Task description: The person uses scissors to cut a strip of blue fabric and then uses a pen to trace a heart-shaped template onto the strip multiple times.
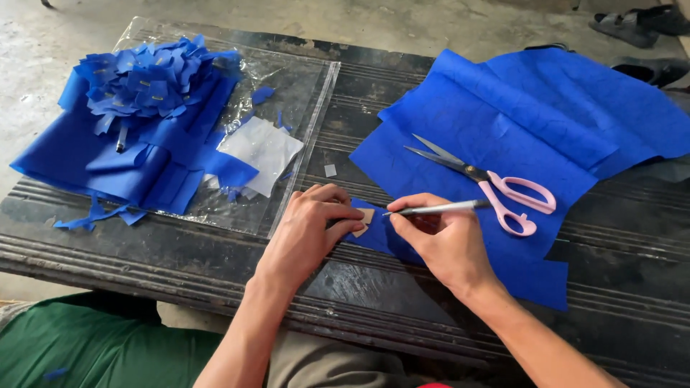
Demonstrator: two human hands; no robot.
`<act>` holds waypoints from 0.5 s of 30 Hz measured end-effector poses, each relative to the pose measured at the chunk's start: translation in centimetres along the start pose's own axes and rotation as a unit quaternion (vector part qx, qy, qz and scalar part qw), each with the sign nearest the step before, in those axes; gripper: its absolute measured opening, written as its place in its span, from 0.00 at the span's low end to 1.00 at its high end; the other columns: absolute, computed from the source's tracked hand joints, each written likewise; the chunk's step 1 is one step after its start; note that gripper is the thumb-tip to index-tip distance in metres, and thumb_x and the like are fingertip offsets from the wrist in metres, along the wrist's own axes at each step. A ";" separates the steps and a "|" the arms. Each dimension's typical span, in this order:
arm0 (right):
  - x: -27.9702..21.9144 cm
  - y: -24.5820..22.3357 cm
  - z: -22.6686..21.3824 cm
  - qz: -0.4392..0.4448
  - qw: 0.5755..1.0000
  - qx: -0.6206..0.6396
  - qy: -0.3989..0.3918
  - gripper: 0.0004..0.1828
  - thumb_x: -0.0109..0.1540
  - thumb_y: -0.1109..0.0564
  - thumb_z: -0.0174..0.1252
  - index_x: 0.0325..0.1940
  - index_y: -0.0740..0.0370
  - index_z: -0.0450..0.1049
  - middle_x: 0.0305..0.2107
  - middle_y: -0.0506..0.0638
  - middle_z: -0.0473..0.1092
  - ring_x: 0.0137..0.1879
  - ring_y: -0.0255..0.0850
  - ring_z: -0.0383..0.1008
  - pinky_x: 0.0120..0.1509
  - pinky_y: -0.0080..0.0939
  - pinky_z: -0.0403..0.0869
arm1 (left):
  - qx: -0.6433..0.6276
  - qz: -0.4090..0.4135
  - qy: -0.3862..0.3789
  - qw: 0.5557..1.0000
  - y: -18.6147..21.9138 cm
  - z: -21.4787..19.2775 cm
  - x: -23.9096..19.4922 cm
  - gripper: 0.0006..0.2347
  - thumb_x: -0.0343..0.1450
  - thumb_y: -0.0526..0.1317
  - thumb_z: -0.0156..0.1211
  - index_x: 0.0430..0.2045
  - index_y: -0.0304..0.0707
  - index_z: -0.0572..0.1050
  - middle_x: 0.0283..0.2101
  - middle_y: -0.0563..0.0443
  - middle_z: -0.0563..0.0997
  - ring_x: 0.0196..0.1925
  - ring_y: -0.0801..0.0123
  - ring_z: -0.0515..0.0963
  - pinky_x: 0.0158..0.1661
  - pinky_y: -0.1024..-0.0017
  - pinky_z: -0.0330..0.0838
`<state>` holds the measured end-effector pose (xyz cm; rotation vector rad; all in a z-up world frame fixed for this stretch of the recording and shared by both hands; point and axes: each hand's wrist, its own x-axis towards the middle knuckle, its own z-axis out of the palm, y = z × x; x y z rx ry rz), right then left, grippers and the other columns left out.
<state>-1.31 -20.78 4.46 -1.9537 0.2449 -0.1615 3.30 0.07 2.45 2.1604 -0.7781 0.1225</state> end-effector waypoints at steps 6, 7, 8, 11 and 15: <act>-0.6 -0.1 0.6 -0.023 0.999 0.028 0.001 0.07 0.58 0.60 0.67 0.40 0.59 0.85 0.22 0.53 0.80 0.25 0.34 0.79 0.33 0.33 0.81 | -0.041 -0.001 0.027 0.999 -0.8 1.0 -0.3 0.02 0.68 0.42 0.68 0.30 0.51 0.85 0.38 0.55 0.81 0.43 0.61 0.81 0.49 0.69 0.71; -0.7 -0.6 0.7 -0.023 0.999 0.028 0.000 0.07 0.58 0.60 0.67 0.40 0.59 0.85 0.22 0.53 0.80 0.25 0.34 0.79 0.33 0.33 0.81 | -0.041 -0.003 0.027 0.999 -0.9 1.1 -0.5 0.02 0.68 0.42 0.68 0.30 0.51 0.85 0.38 0.55 0.81 0.43 0.61 0.81 0.49 0.69 0.71; -0.9 -1.0 0.7 -0.037 0.999 0.025 0.008 0.08 0.59 0.61 0.65 0.41 0.58 0.85 0.23 0.52 0.81 0.26 0.34 0.79 0.35 0.33 0.81 | -0.046 -0.004 0.037 0.998 -1.0 1.3 -0.8 0.03 0.69 0.42 0.68 0.31 0.52 0.85 0.38 0.56 0.81 0.43 0.62 0.81 0.49 0.70 0.71; -1.0 -1.0 0.5 -0.073 0.997 -0.002 0.017 0.09 0.60 0.63 0.64 0.43 0.56 0.85 0.27 0.51 0.81 0.29 0.34 0.80 0.38 0.35 0.81 | -0.053 -0.005 0.050 0.997 -1.2 1.7 -1.2 0.03 0.69 0.43 0.68 0.32 0.52 0.85 0.39 0.58 0.81 0.44 0.64 0.80 0.50 0.70 0.70; -1.0 -0.9 0.7 -0.085 0.996 -0.023 0.002 0.08 0.62 0.59 0.65 0.44 0.54 0.84 0.26 0.50 0.80 0.30 0.32 0.79 0.40 0.36 0.82 | -0.050 0.001 0.059 0.997 -1.1 1.6 -1.2 0.03 0.70 0.43 0.67 0.32 0.52 0.85 0.39 0.58 0.81 0.44 0.65 0.80 0.51 0.69 0.70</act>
